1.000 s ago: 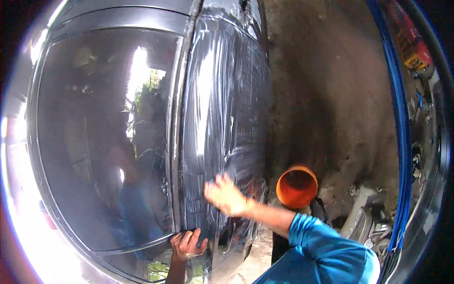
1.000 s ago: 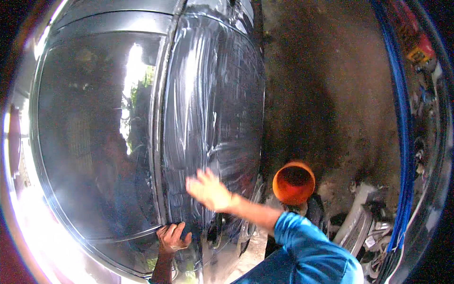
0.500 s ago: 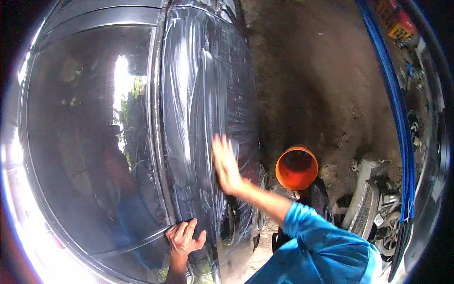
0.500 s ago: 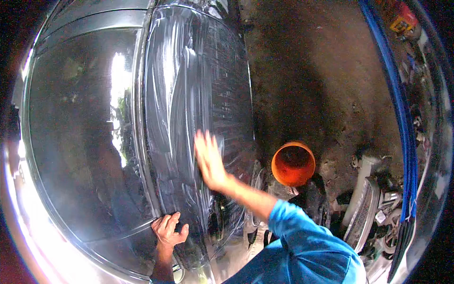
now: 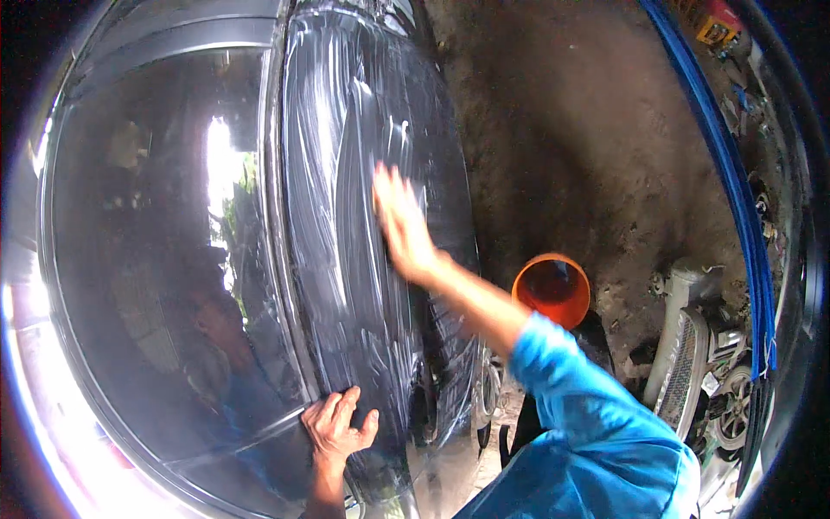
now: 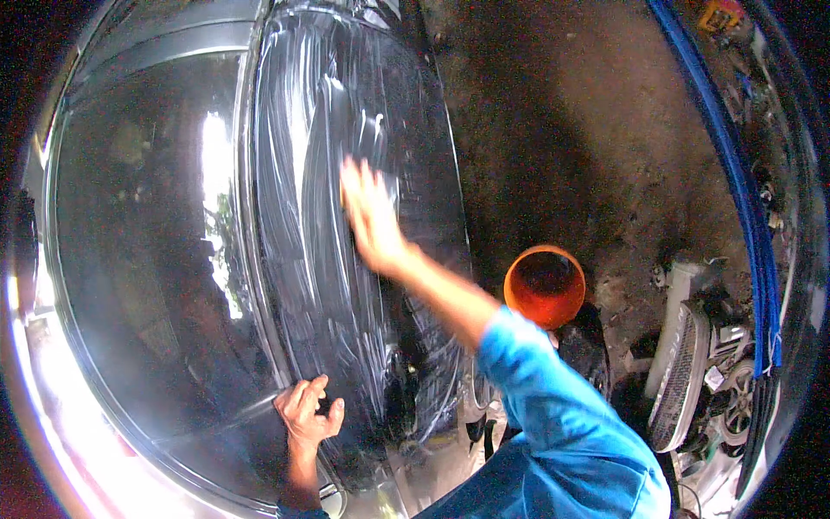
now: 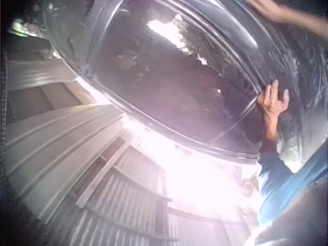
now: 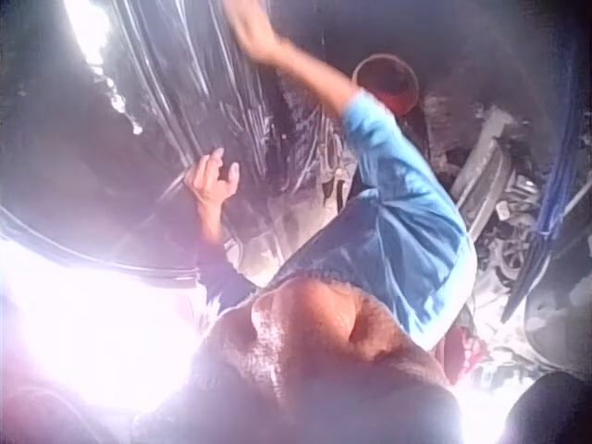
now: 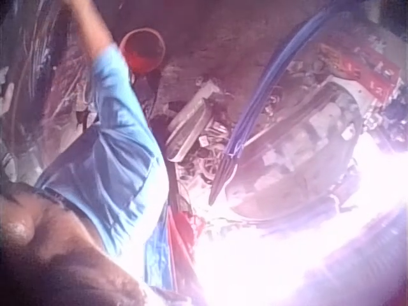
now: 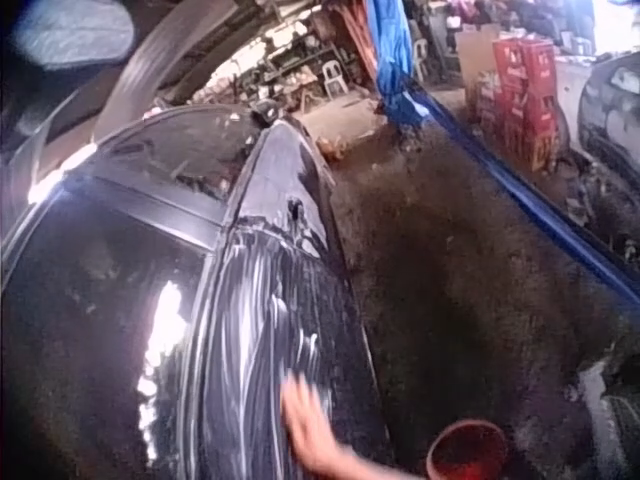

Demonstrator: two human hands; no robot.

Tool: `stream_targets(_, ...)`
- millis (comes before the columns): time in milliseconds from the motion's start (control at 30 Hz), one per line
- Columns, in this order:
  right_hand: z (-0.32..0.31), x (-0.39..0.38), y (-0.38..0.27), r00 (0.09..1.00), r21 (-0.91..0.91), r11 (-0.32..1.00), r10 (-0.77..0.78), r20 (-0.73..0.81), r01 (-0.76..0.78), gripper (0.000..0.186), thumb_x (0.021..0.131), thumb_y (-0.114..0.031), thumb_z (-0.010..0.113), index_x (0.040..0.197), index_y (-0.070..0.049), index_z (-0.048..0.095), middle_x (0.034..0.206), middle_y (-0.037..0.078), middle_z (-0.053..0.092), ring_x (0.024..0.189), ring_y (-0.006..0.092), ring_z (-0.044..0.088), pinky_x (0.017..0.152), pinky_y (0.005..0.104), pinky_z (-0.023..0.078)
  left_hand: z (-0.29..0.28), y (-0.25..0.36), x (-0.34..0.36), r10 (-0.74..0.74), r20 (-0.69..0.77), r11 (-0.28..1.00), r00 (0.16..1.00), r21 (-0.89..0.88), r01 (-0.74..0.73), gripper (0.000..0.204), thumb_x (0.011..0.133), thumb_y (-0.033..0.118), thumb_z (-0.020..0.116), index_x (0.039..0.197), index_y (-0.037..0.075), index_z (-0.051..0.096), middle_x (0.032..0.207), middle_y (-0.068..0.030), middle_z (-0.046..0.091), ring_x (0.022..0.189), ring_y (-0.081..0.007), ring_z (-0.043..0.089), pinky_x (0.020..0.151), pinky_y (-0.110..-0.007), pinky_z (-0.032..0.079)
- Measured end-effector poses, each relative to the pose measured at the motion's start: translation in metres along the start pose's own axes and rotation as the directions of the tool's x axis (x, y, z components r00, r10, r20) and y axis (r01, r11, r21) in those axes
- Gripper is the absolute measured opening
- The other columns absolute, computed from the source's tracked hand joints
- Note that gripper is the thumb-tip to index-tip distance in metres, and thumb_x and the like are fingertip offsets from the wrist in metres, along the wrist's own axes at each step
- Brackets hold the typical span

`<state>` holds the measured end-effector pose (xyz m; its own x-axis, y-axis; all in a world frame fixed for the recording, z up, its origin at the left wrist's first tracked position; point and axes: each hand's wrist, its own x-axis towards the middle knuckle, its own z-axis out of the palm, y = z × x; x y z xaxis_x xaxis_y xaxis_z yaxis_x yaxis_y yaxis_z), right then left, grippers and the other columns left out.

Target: Sand the surface of a car door using a sanding block and water.

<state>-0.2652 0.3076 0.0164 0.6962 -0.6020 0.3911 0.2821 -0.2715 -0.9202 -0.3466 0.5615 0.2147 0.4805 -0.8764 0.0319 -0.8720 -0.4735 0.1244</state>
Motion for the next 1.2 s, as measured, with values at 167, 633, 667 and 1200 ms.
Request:
stream_targets(167,0.008,0.043,0.018,0.986,0.151,0.979,0.151,-0.068,-0.14,0.046,0.105,-0.017,0.035,0.148,-0.001,0.037,0.158,0.018,0.03,0.149,0.0337,0.018,0.122,0.0419,0.008,-0.001,0.001,-0.002,0.005,-0.024,1.0,1.0,-0.017,-0.006,0.036,0.075,0.03,0.073,0.098,0.003,0.069,0.062,-0.0028,0.055,0.049,-0.0195,0.055,0.046,-0.032,0.042)
stream_targets(633,0.019,-0.025,-0.03,0.966,0.113,0.963,0.253,-0.052,-0.246,0.05,0.106,-0.023,0.031,0.152,-0.005,0.03,0.161,0.016,0.021,0.15,0.0382,0.012,0.121,0.0514,0.006,-0.005,0.006,0.002,-0.053,-0.04,0.997,0.998,-0.057,0.051,0.034,0.073,0.025,0.074,0.097,0.002,0.068,0.064,-0.0044,0.056,0.044,-0.0175,0.048,0.045,-0.032,0.04)
stream_targets(667,0.033,-0.075,-0.067,0.963,0.074,0.961,0.269,-0.007,-0.268,0.053,0.104,-0.017,0.033,0.154,-0.002,0.025,0.161,0.02,0.019,0.149,0.0421,0.013,0.121,0.0517,0.006,-0.009,0.003,-0.004,-0.062,-0.024,0.997,0.998,-0.039,0.061,0.033,0.074,0.026,0.074,0.098,0.004,0.068,0.064,-0.0037,0.057,0.047,-0.0179,0.053,0.046,-0.032,0.043)
stream_targets(1200,-0.043,-0.191,-0.113,0.707,0.772,0.406,0.703,0.079,-0.49,0.042,0.104,-0.036,0.046,0.129,-0.005,0.056,0.121,0.01,0.063,0.11,0.02,0.059,0.099,0.0365,0.045,-0.001,0.008,-0.006,-0.012,-0.214,0.993,0.977,-0.12,-0.014,0.024,0.078,0.011,0.072,0.098,0.0,0.067,0.067,-0.0038,0.057,0.05,-0.0165,0.051,0.048,-0.03,0.042)
